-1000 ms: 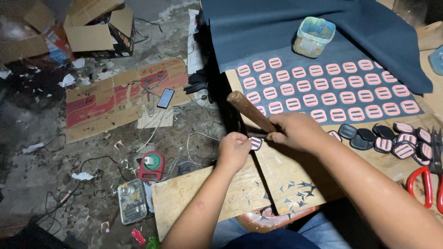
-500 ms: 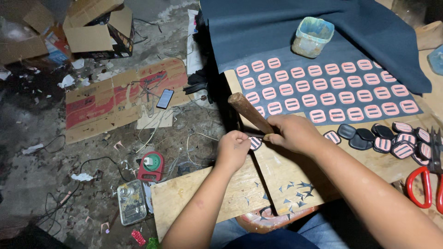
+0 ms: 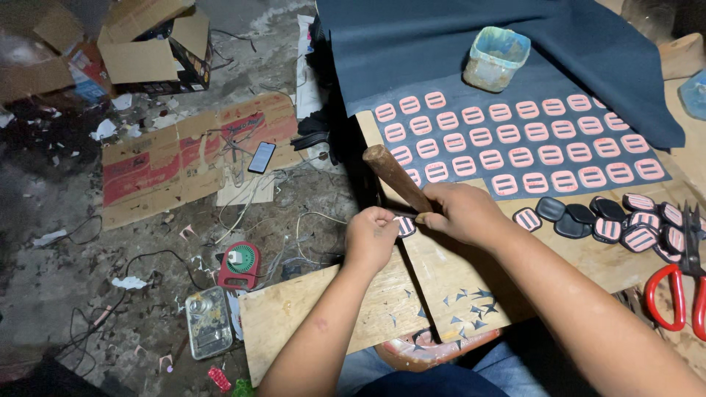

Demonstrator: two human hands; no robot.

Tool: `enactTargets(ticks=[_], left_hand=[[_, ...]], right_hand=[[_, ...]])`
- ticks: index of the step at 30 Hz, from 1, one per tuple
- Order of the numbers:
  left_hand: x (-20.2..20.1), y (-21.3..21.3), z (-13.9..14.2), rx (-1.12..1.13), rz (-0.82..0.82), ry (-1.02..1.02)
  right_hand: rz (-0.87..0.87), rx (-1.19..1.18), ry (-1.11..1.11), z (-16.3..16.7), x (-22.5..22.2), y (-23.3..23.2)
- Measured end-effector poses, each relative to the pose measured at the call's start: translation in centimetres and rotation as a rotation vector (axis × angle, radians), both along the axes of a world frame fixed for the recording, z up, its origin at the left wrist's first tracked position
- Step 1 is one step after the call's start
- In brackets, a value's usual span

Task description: The person uses a hammer and a curved metal tool to press and shape small pink and black rectangular pieces on a wooden board. They repeatedly pick up each piece, position it, strike it with the hammer, and place it aside, creating a growing pile of finished items.

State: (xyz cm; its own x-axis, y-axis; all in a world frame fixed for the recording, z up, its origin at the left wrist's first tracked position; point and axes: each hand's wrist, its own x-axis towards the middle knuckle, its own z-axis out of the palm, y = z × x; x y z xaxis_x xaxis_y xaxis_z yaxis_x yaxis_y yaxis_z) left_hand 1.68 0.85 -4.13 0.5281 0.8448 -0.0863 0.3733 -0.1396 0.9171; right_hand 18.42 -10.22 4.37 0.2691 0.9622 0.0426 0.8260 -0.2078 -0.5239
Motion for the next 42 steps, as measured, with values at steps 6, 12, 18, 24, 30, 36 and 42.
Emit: enactTargets(ticks=[6, 12, 18, 24, 30, 36, 42], left_hand=[[-0.2, 0.0, -0.5, -0.065, 0.020, -0.109], [0.3, 0.6, -1.1, -0.349, 0.008, -0.219], [-0.1, 0.1, -0.8, -0.090, 0.016, -0.089], [0.1, 0.8, -0.5, -0.448, 0.034, -0.147], [-0.3, -0.2, 0.8, 0.054, -0.031, -0.050], [-0.4, -0.6, 1.3, 0.125, -0.005, -0.002], [-0.4, 0.5, -0.4, -0.238, -0.032, -0.093]], right_hand=[[0.013, -0.065, 0.004, -0.2, 0.6, -0.8], [-0.024, -0.032, 0.005, -0.3, 0.2, -0.3], [-0.030, -0.096, 0.035, 0.0, 0.5, -0.2], [-0.034, -0.054, 0.006, 0.6, 0.0, -0.7], [-0.027, -0.117, 0.018, 1.7, -0.2, 0.9], [-0.007, -0.199, -0.046, 2.4, 0.2, 0.3], [-0.088, -0.061, 0.056, 1.1, -0.8, -1.5]])
